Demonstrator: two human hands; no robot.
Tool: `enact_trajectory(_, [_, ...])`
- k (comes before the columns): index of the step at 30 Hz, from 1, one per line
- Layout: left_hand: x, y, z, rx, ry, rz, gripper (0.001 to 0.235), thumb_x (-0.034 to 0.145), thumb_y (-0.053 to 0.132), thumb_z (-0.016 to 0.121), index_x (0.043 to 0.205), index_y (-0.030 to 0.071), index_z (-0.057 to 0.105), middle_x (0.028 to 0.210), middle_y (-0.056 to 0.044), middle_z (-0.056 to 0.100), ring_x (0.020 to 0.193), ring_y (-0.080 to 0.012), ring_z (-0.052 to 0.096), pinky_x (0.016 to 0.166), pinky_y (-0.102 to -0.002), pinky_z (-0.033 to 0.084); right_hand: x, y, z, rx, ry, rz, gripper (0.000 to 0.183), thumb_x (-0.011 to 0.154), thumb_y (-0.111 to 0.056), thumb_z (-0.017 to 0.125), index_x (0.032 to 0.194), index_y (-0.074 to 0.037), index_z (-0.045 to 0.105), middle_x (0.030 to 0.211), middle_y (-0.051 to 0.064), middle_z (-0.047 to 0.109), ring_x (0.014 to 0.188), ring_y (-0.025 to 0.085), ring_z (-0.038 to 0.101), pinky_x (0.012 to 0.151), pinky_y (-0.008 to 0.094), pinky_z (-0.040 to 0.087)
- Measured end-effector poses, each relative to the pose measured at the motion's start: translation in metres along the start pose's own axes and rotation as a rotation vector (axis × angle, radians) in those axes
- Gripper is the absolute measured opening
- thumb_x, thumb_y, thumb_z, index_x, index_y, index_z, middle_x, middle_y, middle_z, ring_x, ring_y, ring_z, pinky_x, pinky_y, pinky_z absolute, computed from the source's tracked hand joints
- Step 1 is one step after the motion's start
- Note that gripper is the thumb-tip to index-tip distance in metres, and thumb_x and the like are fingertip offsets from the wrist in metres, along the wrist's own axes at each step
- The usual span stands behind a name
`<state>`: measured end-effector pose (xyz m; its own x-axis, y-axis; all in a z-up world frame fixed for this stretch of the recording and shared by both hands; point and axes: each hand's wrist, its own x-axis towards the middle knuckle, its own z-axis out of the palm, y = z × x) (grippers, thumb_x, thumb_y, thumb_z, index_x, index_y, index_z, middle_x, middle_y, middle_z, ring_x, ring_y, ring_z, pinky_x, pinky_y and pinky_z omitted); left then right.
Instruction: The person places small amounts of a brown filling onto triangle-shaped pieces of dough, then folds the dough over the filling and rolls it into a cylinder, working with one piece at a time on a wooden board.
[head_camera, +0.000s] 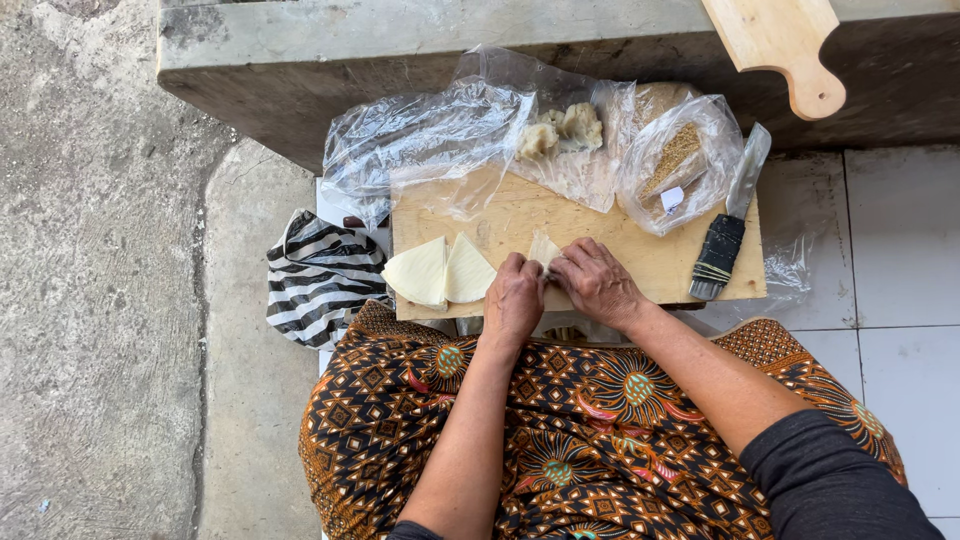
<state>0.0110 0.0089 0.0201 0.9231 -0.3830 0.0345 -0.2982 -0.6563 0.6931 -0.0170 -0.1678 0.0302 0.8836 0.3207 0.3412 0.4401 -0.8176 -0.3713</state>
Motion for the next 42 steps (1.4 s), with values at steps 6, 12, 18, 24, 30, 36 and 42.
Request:
enact_trajectory(6, [0.012, -0.009, 0.009, -0.04, -0.036, -0.176, 0.008, 0.089, 0.011, 0.07, 0.091, 0.004, 0.073, 0.098, -0.017, 0.066, 0.088, -0.0388, 0.066, 0.079, -0.047, 0.053, 0.003, 0.015, 0.019, 0.125, -0.052, 0.255, 0.011, 0.083, -0.016, 0.079, 0.09, -0.01, 0.072, 0.091, 0.006, 0.067, 0.098, 0.028, 0.059, 0.09, 0.04, 0.049])
enact_trajectory(12, [0.013, -0.013, 0.016, -0.212, 0.112, -0.2, 0.009, 0.083, 0.007, 0.069, 0.09, 0.004, 0.072, 0.096, -0.015, 0.069, 0.089, -0.0352, 0.068, 0.079, -0.044, 0.055, 0.007, 0.014, 0.025, 0.12, -0.001, 0.368, 0.013, 0.077, -0.018, 0.082, 0.084, -0.012, 0.072, 0.087, 0.004, 0.07, 0.093, 0.027, 0.06, 0.086, 0.042, 0.045])
enact_trajectory(18, [-0.005, -0.006, 0.018, 0.077, 0.11, 0.041, 0.008, 0.089, 0.003, 0.065, 0.096, 0.001, 0.069, 0.099, -0.017, 0.066, 0.094, -0.036, 0.067, 0.077, -0.045, 0.055, -0.003, 0.0, 0.01, -0.166, -0.008, -0.053, 0.021, 0.084, -0.009, 0.069, 0.105, -0.005, 0.07, 0.104, 0.008, 0.069, 0.108, 0.027, 0.062, 0.092, 0.04, 0.046])
enact_trajectory(24, [0.006, -0.01, 0.016, -0.004, 0.096, -0.014, 0.007, 0.091, 0.008, 0.067, 0.095, 0.002, 0.07, 0.095, -0.017, 0.066, 0.088, -0.0361, 0.067, 0.077, -0.045, 0.055, 0.002, 0.003, 0.011, -0.135, 0.038, 0.064, 0.02, 0.083, -0.006, 0.066, 0.101, -0.011, 0.072, 0.107, 0.007, 0.066, 0.107, 0.028, 0.061, 0.091, 0.041, 0.046])
enact_trajectory(30, [0.011, -0.012, 0.02, -0.081, 0.139, -0.086, 0.013, 0.089, 0.006, 0.068, 0.101, 0.003, 0.071, 0.096, -0.016, 0.069, 0.088, -0.0351, 0.067, 0.075, -0.045, 0.055, 0.002, 0.008, 0.02, -0.143, -0.019, 0.042, 0.025, 0.088, -0.007, 0.064, 0.112, -0.005, 0.07, 0.104, 0.01, 0.064, 0.105, 0.028, 0.059, 0.093, 0.042, 0.046])
enact_trajectory(36, [-0.007, -0.006, 0.028, 0.236, 0.148, 0.111, 0.027, 0.083, -0.004, 0.061, 0.109, 0.0, 0.067, 0.111, -0.017, 0.066, 0.1, -0.0332, 0.063, 0.085, -0.042, 0.056, -0.005, -0.004, 0.01, -0.292, -0.046, -0.079, 0.037, 0.088, -0.015, 0.061, 0.121, 0.002, 0.064, 0.117, 0.015, 0.065, 0.116, 0.031, 0.058, 0.101, 0.043, 0.045])
enact_trajectory(42, [-0.014, 0.006, 0.033, 0.465, 0.056, 0.017, 0.057, 0.089, 0.019, 0.061, 0.142, -0.001, 0.053, 0.137, -0.019, 0.052, 0.11, -0.0334, 0.053, 0.088, -0.047, 0.045, 0.003, -0.013, 0.008, -0.382, -0.048, 0.007, 0.05, 0.09, -0.029, 0.062, 0.13, 0.0, 0.063, 0.136, 0.015, 0.058, 0.127, 0.031, 0.049, 0.103, 0.049, 0.035])
